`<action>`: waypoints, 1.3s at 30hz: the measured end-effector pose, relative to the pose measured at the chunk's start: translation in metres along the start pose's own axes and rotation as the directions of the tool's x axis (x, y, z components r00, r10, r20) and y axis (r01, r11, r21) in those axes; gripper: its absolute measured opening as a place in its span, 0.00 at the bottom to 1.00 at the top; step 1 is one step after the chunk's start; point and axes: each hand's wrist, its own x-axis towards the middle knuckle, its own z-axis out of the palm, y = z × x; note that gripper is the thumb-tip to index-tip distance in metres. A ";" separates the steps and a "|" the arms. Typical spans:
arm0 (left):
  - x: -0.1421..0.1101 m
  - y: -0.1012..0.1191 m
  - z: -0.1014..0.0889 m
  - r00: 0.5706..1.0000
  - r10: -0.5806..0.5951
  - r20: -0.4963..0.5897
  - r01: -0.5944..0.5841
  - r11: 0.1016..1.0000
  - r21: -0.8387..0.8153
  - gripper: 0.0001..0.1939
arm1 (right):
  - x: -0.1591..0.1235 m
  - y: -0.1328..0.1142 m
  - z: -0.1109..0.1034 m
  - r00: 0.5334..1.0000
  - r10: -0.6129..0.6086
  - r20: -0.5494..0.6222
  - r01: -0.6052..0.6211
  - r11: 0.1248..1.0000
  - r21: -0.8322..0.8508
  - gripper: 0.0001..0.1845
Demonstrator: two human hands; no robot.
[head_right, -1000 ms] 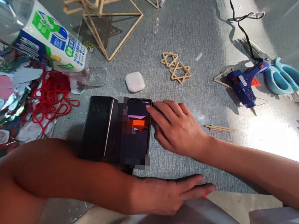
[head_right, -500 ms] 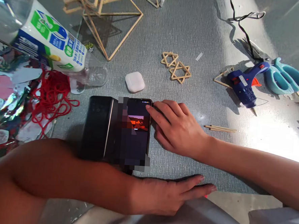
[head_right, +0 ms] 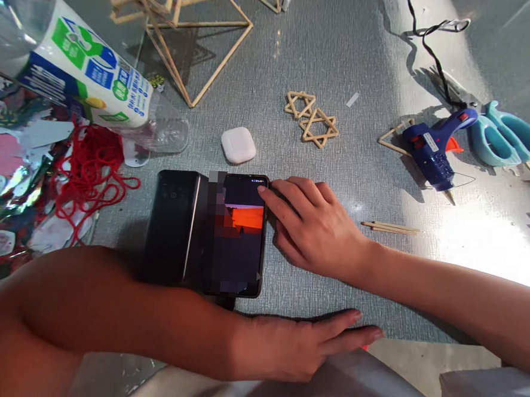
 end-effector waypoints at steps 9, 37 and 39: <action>0.000 0.002 -0.002 0.982 0.166 0.093 -0.166 0.986 -0.006 0.23 | 0.000 0.000 0.000 1.000 0.010 0.002 -0.010 1.000 0.012 0.30; 0.002 0.007 -0.016 0.906 -0.292 0.305 0.302 -0.059 -0.952 0.37 | 0.000 -0.001 0.000 1.000 0.008 -0.001 -0.008 1.000 0.004 0.30; 0.002 0.007 -0.016 0.917 -0.292 0.273 0.282 -0.009 -0.959 0.38 | 0.000 -0.001 0.000 1.000 0.006 -0.001 -0.006 1.000 0.003 0.30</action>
